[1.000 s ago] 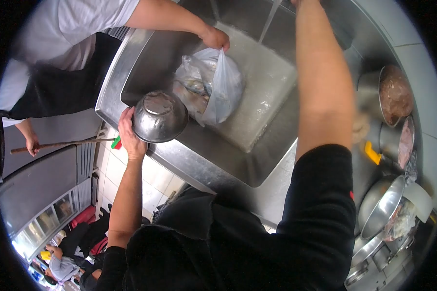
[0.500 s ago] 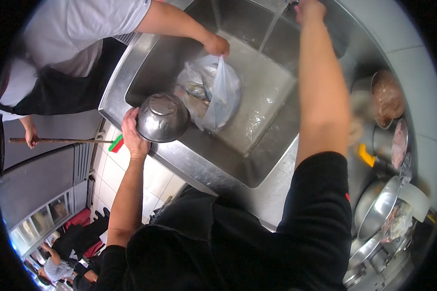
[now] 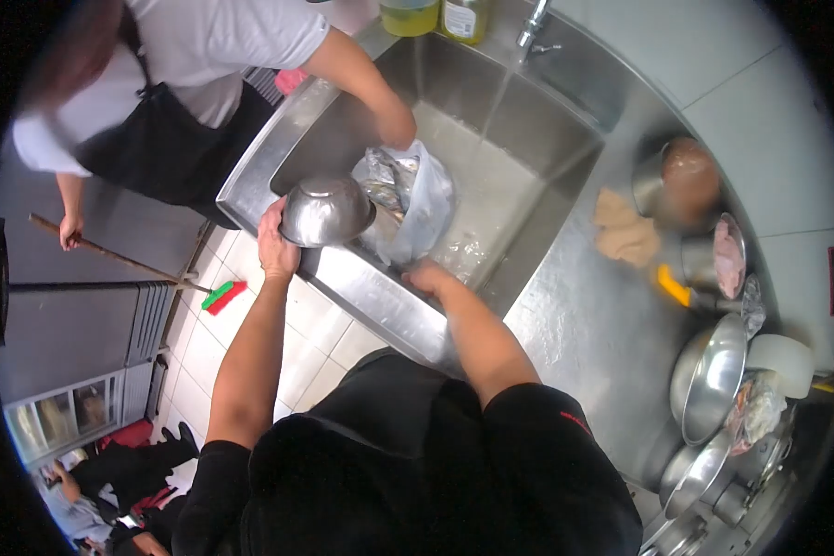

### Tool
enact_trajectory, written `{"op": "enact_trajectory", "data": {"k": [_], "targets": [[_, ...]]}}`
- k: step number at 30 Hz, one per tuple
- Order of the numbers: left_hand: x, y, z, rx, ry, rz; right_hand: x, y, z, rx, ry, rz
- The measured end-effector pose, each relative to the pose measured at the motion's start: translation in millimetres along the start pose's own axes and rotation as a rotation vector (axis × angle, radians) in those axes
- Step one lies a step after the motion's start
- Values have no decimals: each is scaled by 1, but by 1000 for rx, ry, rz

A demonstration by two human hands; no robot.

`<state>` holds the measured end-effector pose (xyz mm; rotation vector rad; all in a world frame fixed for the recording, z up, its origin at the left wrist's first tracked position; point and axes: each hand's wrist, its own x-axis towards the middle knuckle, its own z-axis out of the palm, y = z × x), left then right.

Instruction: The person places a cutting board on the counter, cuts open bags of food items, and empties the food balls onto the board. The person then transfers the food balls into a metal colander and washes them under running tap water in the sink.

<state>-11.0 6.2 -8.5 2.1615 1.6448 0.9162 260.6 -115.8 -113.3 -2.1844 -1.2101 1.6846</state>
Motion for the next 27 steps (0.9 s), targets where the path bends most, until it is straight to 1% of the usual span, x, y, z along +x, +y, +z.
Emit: {"op": "enact_trajectory", "data": {"k": [2, 4, 5, 6, 8, 10, 12, 14, 15, 16, 17, 18, 20, 21, 22, 24, 27], "targets": [[-6, 4, -13, -222, 37, -112, -3, 4, 9, -184, 219, -148], [-17, 13, -34, -490, 85, -237, -12, -4, -17, -235, 181, -166], [-29, 13, -47, -472, 111, -296, -35, -20, -33, -280, 166, -162], [-47, -11, -45, -512, 185, -240, -49, -29, -44, -328, 150, -158], [-87, -40, -57, -804, 197, -477, -41, -30, -56, -484, 116, -172], [-145, -58, -77, -886, 315, -603, -42, -41, -54, -467, 101, -146], [-202, -78, -97, -878, 385, -854, -58, -61, -44, -268, 109, -62], [-271, -100, -104, -762, 506, -1057, -60, -65, -29, -99, 103, -104], [-316, -118, -106, -717, 468, -1187, -60, -64, -21, -13, 97, -119], [-365, -142, -105, -674, 429, -1313, -54, -60, -14, 5, 115, -157], [-429, -183, -94, -642, 394, -1418, -43, -52, -8, 26, 130, -194], [-480, -205, -89, -605, 352, -1523, -34, -44, -2, 52, 143, -226], [-508, -141, -116, -684, 607, -1672, -18, -28, 2, 177, 107, -166], [-531, -132, -119, -696, 650, -1710, -15, -26, 2, 246, 93, -136], [-557, -122, -121, -707, 690, -1746, -16, -25, 2, 202, 97, -124], [-587, -103, -128, -732, 676, -1889, -15, -27, -4, 122, 116, -106], [-613, -74, -133, -728, 726, -1918, -2, -23, -13, -236, 165, -183]]}}
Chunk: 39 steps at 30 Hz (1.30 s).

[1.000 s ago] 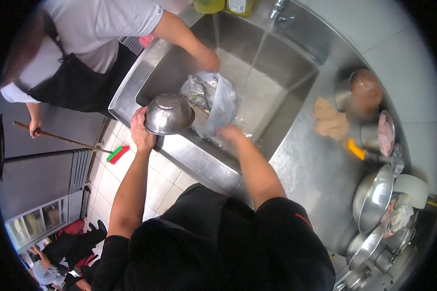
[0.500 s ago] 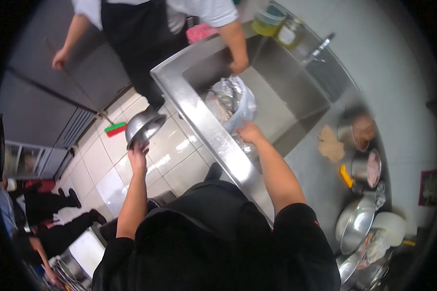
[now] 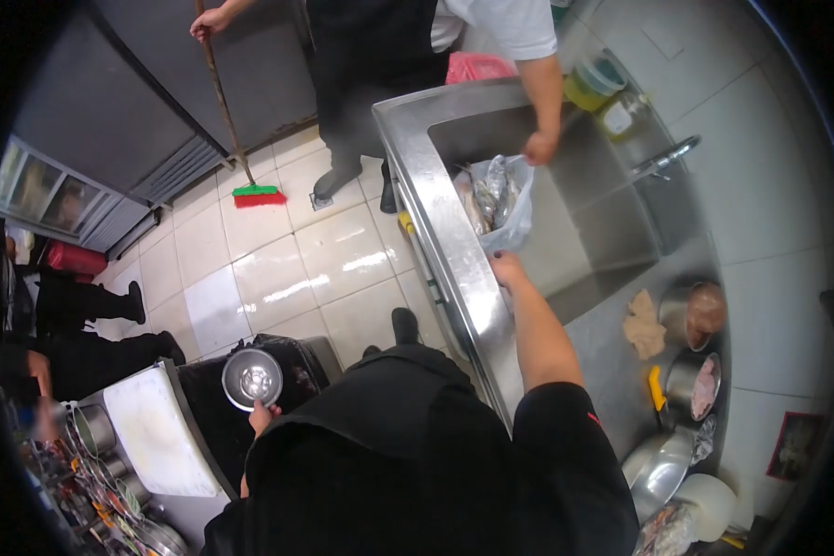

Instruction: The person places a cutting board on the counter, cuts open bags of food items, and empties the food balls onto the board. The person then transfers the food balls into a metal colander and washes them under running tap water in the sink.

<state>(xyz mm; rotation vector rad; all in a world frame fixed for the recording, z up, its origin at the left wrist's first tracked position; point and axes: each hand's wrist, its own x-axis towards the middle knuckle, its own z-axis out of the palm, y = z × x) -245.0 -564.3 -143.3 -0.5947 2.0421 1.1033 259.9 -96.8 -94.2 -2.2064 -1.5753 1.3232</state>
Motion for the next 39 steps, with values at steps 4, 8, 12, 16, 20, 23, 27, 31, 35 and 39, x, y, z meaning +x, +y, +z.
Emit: {"op": "enact_trajectory", "data": {"k": [4, 8, 12, 16, 20, 23, 27, 31, 35, 39], "targets": [[-50, 1, -8, 89, 144, -39, 32, 12, 6, -276, 9, -42], [-5, -33, -42, 10, 58, -13, 52, 7, 13, -293, 63, -176], [-1, -24, -47, 91, 101, -6, 66, -7, -2, -347, -33, -195], [-23, 2, -39, 196, 79, 95, 82, 1, -15, -339, -4, 57], [-50, 35, -12, 177, 92, 92, 81, 4, -18, -401, 69, 161], [-67, 52, 5, 157, 89, 91, 65, -10, -28, -356, 48, 55], [-89, 67, 9, 410, -29, 346, 83, 2, -24, -321, 34, -34], [-97, 74, 14, 385, 11, 297, 102, 7, -26, -308, 61, -42], [-111, 70, 15, 188, 73, 126, 113, 15, -19, -259, 25, -157], [-109, 56, 9, 133, 106, 89, 138, 24, -12, -236, 25, -163]]}}
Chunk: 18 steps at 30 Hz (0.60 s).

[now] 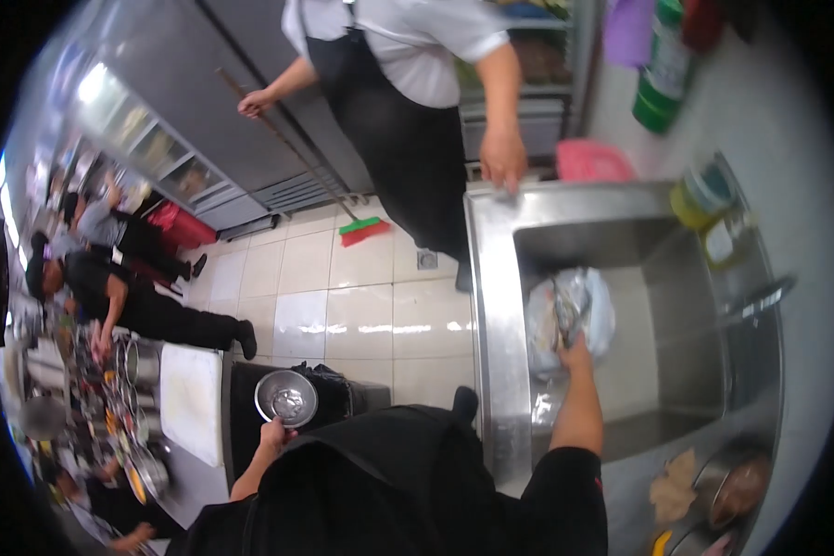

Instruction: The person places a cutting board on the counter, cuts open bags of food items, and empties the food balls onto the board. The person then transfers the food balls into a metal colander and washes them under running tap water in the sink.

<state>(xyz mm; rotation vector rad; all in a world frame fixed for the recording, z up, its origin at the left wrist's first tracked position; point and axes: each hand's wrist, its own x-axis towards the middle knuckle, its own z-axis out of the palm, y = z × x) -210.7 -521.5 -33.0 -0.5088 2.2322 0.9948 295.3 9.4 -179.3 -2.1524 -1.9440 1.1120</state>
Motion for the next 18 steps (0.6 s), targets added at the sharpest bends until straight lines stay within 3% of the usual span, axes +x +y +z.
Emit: {"op": "enact_trajectory", "data": {"k": [7, 9, 12, 15, 18], "targets": [[22, -21, 9, -114, 41, -51, 13, -31, -45, 107, -343, 273], [35, -30, 10, -144, 45, -41, 58, 11, -36, -201, -428, 107], [49, -43, 10, -188, -40, -111, -5, -43, -64, 38, -432, 403], [56, -54, 4, -282, -71, -163, -5, -70, -84, 156, -237, 265], [75, -80, 1, -358, -103, -207, 14, -97, -99, 392, -281, 55]]}}
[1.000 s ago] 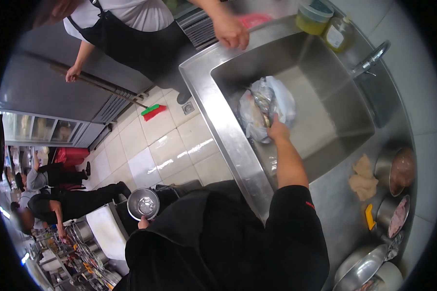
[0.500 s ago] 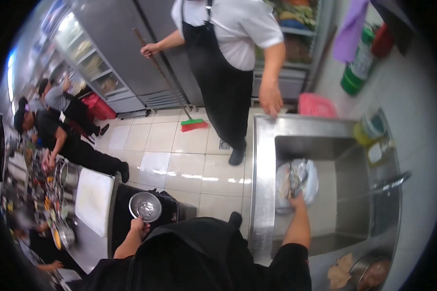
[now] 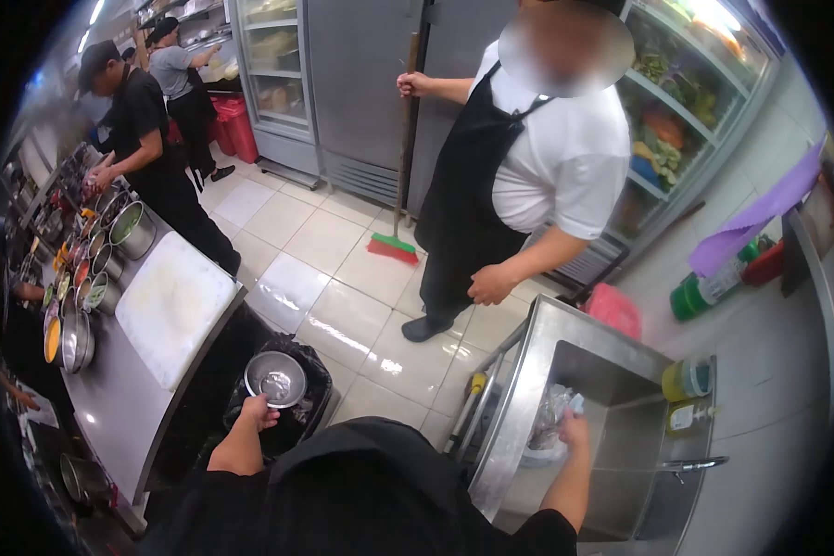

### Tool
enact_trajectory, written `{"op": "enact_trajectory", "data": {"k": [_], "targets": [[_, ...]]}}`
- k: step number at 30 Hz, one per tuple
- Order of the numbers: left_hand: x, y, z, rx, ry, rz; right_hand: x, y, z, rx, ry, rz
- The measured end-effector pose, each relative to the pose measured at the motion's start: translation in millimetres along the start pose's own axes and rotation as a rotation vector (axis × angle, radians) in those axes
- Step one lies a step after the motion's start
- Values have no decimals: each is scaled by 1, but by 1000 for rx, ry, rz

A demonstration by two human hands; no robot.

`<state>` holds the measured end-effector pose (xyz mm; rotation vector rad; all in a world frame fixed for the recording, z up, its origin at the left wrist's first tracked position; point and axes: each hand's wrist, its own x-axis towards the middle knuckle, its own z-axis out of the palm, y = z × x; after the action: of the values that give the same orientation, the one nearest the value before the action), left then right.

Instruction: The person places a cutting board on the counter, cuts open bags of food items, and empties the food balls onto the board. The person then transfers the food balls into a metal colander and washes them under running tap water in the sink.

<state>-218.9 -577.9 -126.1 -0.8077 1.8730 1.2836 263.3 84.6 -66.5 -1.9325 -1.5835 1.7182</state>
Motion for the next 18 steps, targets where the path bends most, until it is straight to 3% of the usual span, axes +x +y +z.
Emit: {"op": "enact_trajectory", "data": {"k": [6, 8, 9, 10, 11, 12, 14, 16, 18], "targets": [[13, -32, -17, -83, 7, -97, -49, -84, 75, -437, 67, -357], [-10, -27, -25, -140, 83, -127, -56, -101, 110, -895, 185, -333], [8, -41, -23, -275, 220, -7, -64, -107, 132, -1150, 219, -333], [25, -56, -22, -389, 371, 103, -91, -121, 150, -1138, 146, -288], [-1, -36, -39, -230, 280, -37, -108, -128, 170, -1214, 180, -227], [-25, -21, -45, -85, 287, 13, -117, -129, 188, -1275, 232, -172], [-22, -34, -55, 302, 518, 316, -110, -119, 208, -1375, 337, -138], [-29, -41, -61, 234, 624, 625, -98, -110, 205, -1421, 383, -160], [-33, -34, -72, 270, 560, 685, -86, -104, 194, -1429, 371, -212]]}}
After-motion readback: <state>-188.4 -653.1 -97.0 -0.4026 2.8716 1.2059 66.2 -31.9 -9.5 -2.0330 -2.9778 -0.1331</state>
